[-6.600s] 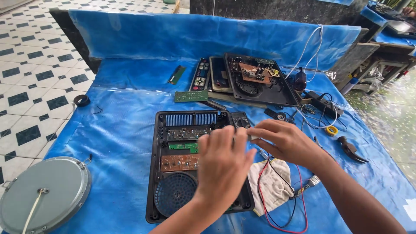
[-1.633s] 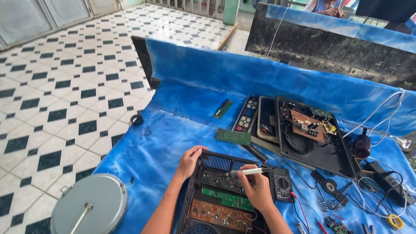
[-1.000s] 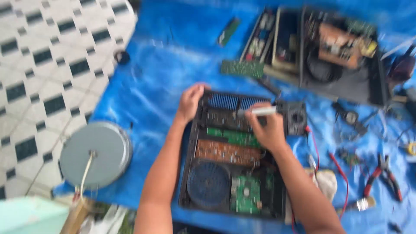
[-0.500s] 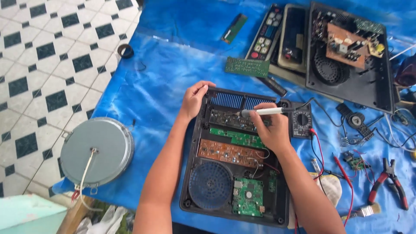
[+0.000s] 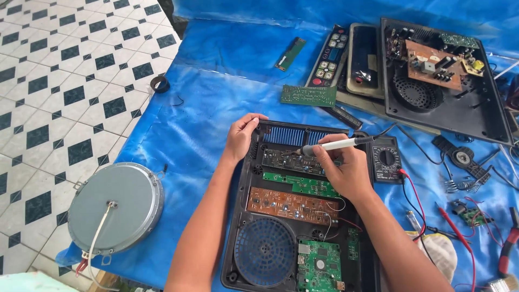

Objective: The person uses a multimeter to test points on a circuit board inside a disassembled electronic device. They then use a soldering iron to work on the same board. The workspace is covered with a blue tarp and contains various tools and electronic parts.

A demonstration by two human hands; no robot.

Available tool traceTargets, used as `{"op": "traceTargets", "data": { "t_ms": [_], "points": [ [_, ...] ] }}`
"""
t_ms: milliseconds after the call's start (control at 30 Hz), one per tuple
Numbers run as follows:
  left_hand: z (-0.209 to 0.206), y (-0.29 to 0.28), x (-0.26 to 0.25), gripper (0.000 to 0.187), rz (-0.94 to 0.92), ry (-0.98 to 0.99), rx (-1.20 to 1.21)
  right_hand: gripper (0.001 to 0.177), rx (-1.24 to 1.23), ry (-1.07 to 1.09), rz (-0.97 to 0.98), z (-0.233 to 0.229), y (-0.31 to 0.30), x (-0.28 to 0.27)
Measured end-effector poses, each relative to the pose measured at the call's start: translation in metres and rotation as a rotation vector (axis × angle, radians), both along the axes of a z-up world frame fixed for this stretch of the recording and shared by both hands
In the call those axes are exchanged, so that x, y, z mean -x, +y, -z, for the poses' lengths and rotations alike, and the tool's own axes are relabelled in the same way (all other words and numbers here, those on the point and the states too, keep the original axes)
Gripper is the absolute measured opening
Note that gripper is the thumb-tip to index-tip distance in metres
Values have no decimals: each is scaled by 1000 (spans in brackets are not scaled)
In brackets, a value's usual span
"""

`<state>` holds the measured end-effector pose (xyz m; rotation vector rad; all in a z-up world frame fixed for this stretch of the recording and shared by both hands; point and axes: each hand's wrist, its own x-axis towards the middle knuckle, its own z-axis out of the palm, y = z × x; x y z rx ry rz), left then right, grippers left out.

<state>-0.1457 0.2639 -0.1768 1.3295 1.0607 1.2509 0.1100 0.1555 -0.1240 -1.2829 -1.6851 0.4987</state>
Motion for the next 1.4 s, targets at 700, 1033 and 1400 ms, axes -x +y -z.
{"op": "traceTargets", "data": {
  "t_ms": [700, 1033, 1400],
  "points": [
    [6, 2, 1, 27, -17, 36, -18, 11, -88, -8, -42, -2, -3, 4],
    [24, 12, 2, 27, -41, 34, -8, 9, -72, -3, -29, -2, -5, 8],
    [27, 17, 3, 26, -49, 90, -17, 10, -66, 23, -14, -5, -7, 11]
  ]
}}
